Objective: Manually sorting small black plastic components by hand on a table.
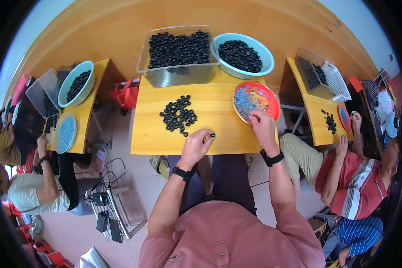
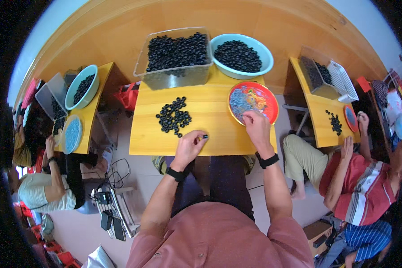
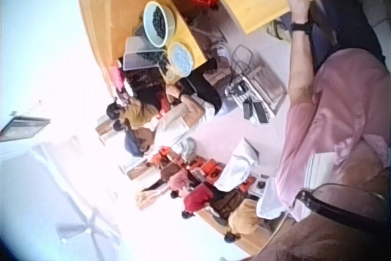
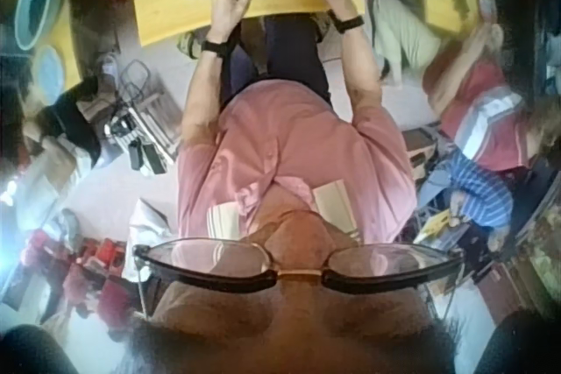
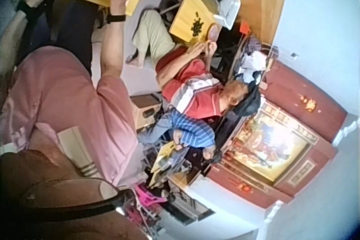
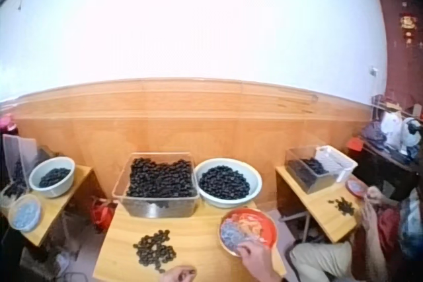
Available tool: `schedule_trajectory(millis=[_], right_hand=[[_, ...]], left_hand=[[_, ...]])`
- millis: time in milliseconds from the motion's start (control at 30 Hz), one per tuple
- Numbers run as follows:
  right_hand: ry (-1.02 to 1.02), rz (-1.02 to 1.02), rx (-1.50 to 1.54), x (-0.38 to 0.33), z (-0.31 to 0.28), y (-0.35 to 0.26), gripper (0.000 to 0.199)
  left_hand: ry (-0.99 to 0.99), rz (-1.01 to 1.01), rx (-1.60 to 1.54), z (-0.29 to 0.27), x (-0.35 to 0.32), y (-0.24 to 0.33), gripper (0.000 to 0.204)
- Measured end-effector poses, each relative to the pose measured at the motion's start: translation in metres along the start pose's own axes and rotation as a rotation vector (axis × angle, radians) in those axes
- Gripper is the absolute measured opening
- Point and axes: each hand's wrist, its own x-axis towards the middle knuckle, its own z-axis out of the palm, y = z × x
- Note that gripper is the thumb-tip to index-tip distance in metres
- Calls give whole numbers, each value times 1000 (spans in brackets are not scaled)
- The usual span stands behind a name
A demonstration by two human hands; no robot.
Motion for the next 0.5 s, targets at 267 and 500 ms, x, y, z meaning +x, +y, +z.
schedule_trajectory(millis=[267,500], right_hand=[[-339,-334,96,19,69,-54,10],[-539,-420,47,38,120,-79,15]], left_hand=[[-89,127,84,-8,0,9,16],[-97,182,72,-6,1,4,19]])
